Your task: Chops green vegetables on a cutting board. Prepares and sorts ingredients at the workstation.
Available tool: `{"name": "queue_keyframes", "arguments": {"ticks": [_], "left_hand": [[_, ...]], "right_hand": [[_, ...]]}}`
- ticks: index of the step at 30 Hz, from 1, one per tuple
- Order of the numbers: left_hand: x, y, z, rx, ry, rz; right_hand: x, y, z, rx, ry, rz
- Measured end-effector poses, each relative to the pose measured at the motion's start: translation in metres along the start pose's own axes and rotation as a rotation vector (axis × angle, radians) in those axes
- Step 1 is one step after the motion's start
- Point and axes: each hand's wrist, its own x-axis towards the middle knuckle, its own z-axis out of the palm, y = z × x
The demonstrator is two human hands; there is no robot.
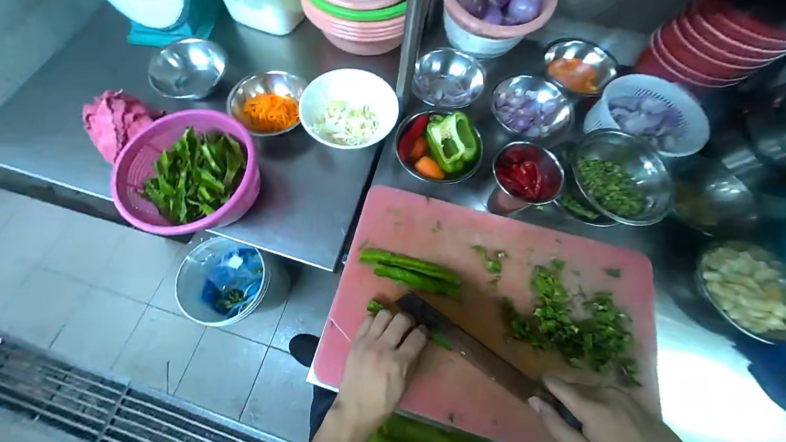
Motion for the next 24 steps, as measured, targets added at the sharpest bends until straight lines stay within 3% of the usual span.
{"name": "queue_keyframes", "arguments": {"ticks": [7,14,24], "left_hand": [[-0.006,-0.004,0.009,-0.062,0.085,-0.008],[-0.009,-0.003,-0.007,-0.065,0.072,0.028],[0.002,-0.029,-0.02,-0.009,-0.034,0.075]], "right_hand": [[0.015,-0.023,0.003,-0.06,-0.095,0.076],[0.047,-0.015,0.025,0.028,0.268,-0.012],[0.024,-0.035,0.011,0.006,0.065,0.033]]}}
